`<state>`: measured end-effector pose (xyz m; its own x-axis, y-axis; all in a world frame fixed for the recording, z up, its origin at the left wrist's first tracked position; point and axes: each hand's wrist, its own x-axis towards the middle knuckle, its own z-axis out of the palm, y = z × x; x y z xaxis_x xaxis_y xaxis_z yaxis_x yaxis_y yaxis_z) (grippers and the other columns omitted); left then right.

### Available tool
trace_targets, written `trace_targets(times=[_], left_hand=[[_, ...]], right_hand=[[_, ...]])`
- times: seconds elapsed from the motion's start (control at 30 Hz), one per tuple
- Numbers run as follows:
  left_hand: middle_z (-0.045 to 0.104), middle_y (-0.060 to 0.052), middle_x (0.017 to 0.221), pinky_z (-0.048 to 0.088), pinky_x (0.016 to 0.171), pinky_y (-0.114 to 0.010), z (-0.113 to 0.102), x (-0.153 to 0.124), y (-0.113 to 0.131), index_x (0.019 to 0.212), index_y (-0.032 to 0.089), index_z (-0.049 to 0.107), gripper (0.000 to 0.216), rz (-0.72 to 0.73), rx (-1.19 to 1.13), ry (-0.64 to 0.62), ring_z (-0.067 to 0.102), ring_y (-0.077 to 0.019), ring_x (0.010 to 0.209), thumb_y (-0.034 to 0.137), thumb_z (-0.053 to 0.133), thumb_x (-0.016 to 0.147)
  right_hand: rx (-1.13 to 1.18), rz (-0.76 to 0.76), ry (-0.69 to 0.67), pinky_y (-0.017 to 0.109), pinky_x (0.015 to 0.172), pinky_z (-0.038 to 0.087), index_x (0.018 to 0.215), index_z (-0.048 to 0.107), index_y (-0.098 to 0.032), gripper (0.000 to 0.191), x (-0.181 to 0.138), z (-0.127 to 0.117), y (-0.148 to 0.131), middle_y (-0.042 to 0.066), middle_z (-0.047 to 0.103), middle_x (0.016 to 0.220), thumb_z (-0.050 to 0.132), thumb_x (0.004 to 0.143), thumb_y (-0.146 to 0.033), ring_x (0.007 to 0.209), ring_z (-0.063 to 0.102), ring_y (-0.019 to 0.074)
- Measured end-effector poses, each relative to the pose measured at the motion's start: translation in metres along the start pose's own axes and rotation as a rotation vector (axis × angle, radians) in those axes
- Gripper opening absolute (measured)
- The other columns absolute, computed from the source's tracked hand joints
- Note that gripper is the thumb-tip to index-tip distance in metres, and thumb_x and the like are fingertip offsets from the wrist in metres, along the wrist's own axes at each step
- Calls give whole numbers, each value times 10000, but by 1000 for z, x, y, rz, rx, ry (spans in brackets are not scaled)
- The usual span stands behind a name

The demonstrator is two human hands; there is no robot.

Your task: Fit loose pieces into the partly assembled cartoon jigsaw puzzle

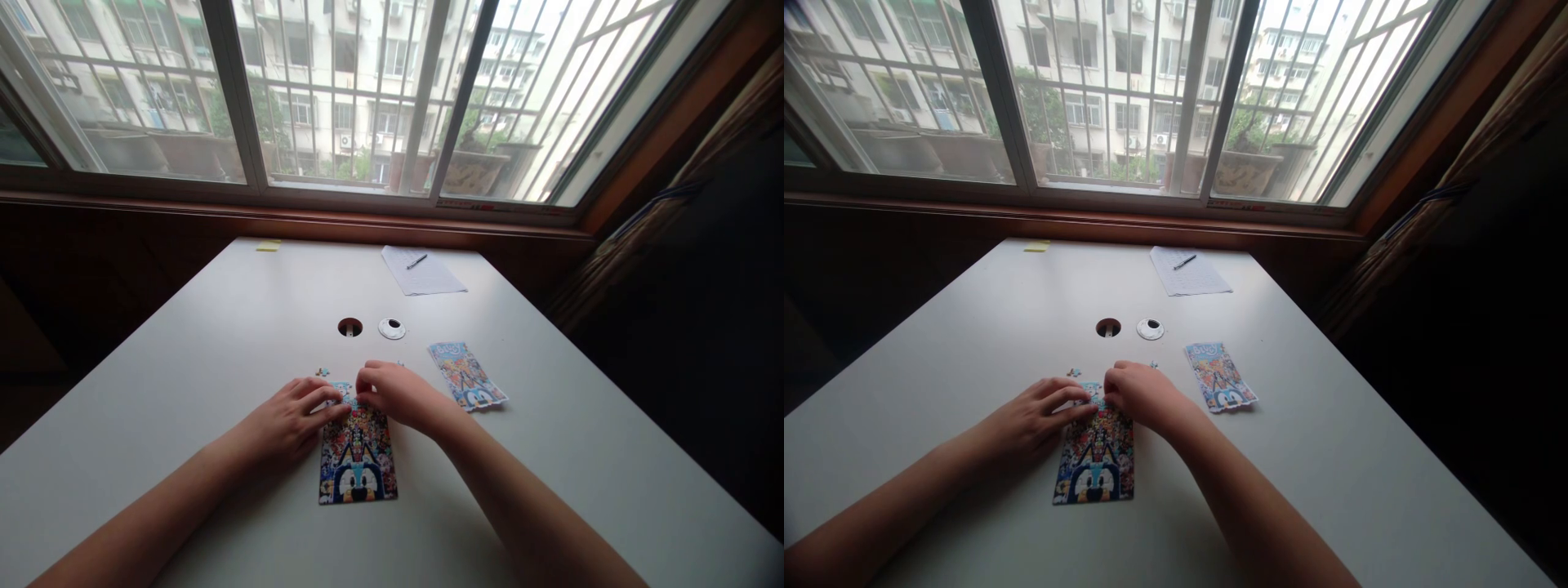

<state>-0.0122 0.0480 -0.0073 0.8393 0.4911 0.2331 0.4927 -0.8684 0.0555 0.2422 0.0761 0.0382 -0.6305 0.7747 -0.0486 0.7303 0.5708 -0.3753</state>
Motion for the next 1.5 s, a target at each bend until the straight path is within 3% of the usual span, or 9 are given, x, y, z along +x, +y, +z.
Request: trace_targets(times=[0.33, 0.57, 0.73, 0.93, 1.03, 1.23, 1.37, 1.5], left_hand=[[552, -70, 1351, 421, 1055, -475, 2, 0, -1, 1463, 299, 423, 596, 0, -3, -2, 455, -299, 1251, 130, 529, 901], [539, -58, 1371, 425, 1075, -501, 0, -1, -1, 1465, 309, 413, 643, -19, -48, -9, 426, -305, 1279, 91, 528, 871], [548, -67, 1337, 460, 1066, -433, 2, -1, -7, 1442, 285, 422, 701, -41, -210, 122, 442, -252, 1253, -26, 450, 815], [595, -92, 1201, 502, 956, -410, 1, -2, -17, 1297, 250, 540, 499, -92, -378, 332, 526, -243, 1137, 19, 444, 865], [606, -89, 1150, 510, 914, -395, -1, -3, -19, 1219, 244, 593, 418, -175, -440, 410, 552, -237, 1082, 47, 438, 884], [598, -69, 1121, 549, 849, -342, -3, -7, -23, 1103, 243, 659, 344, -399, -673, 517, 583, -218, 1043, 87, 463, 868], [608, -64, 1081, 533, 846, -350, -5, -10, -27, 1021, 220, 679, 276, -527, -787, 603, 595, -224, 1021, 131, 488, 843], [640, -56, 1027, 503, 858, -356, -4, -10, -31, 976, 207, 682, 214, -658, -894, 698, 593, -227, 992, 186, 536, 822]], right_hand=[[147, 79, 25, 272, 799, 440, 861, 729, -184, 41, 2, 0, 0, 39, 675, 929, 700, 833, -191, 890, 623, 177], [229, -6, 106, 279, 789, 447, 874, 724, -195, 36, -1, 10, 14, 34, 669, 917, 690, 863, -198, 860, 618, 168], [274, -5, 295, 272, 728, 456, 906, 701, -194, 116, -13, -10, 22, 35, 657, 897, 625, 932, -277, 762, 594, 137], [221, 33, 480, 270, 688, 434, 923, 660, -202, 129, -38, -30, 23, 18, 637, 873, 551, 967, -255, 707, 544, 127], [186, 74, 478, 284, 690, 432, 963, 653, -209, 128, -58, -21, 22, 19, 642, 885, 531, 972, -245, 689, 536, 132], [226, 168, 426, 305, 710, 452, 1075, 615, -214, 176, -95, 22, 32, 29, 638, 885, 469, 982, -247, 717, 570, 160], [243, 214, 455, 332, 784, 464, 1021, 613, -203, 159, -105, 40, 35, 50, 643, 909, 467, 972, -241, 832, 600, 196], [232, 215, 431, 328, 776, 467, 1053, 612, -206, 160, -104, 43, 31, 38, 611, 884, 482, 966, -237, 804, 585, 189]])
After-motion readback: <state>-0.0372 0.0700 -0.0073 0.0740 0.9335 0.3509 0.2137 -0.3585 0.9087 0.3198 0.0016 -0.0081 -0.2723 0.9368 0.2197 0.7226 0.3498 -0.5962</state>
